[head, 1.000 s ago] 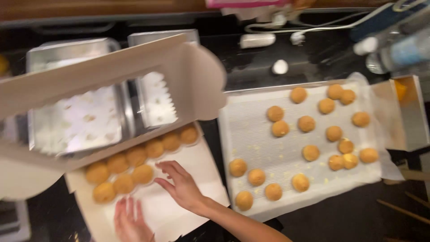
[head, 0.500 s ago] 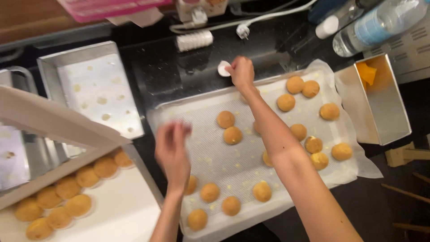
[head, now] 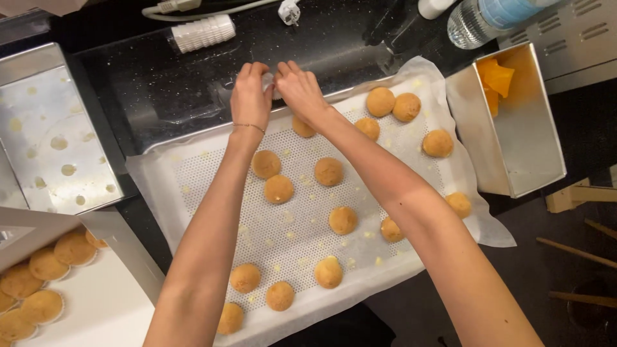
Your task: Placing baked cream puffs into paper liners and then into a cardboard box.
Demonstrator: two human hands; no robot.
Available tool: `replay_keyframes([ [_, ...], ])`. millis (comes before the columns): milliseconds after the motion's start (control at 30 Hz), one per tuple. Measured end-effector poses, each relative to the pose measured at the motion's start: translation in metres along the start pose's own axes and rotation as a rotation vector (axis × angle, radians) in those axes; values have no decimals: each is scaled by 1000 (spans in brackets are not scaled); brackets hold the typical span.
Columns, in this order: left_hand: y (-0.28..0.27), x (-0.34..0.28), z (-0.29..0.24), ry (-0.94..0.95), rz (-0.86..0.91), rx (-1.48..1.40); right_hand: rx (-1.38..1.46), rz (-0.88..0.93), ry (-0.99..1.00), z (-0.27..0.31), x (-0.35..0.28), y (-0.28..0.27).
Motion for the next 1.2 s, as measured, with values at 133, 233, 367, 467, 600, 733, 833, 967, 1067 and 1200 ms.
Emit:
replay_keyframes([
  [133, -3, 4, -2, 66, -24, 92, 10, 56, -16, 1, -5, -5],
  [233, -10, 6, -9, 98, -26, 135, -20, 65, -43, 5, -6, -23],
  [367, -26, -2, -45, 186, -42, 75, 315, 22, 150, -19, -16, -69],
  [467, -52, -24, -80, 106, -54, -142, 617, -31, 253, -26, -52, -152],
  [600, -78, -95, -66, -340, 21, -277, 617, 62, 756, -31, -189, -200],
  [733, -94, -172, -50, -565, 39, -378, 372, 251, 623, 49, -272, -173],
  [833, -93, -214, -28, -578, -13, -496, 335, 282, 610, 74, -281, -158],
  [967, -98, -247, -19, -665, -48, -655, 265, 317, 671, 75, -292, -141],
  [1067, -108, -260, -11, -673, -74, -652, 249, 284, 704, 73, -295, -148],
  [1200, -132, -267, -6, -669, -129, -708, 577, 112, 891, 75, -286, -174],
])
Point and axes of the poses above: each hand's wrist, its own x-axis towards the middle knuckle, its own y-axis out of the palm, z = x × y, the point moved 10 cm from there along x, towards the middle knuckle, and after that the axes turned 9 degrees about -x, right-handed, at the moved point
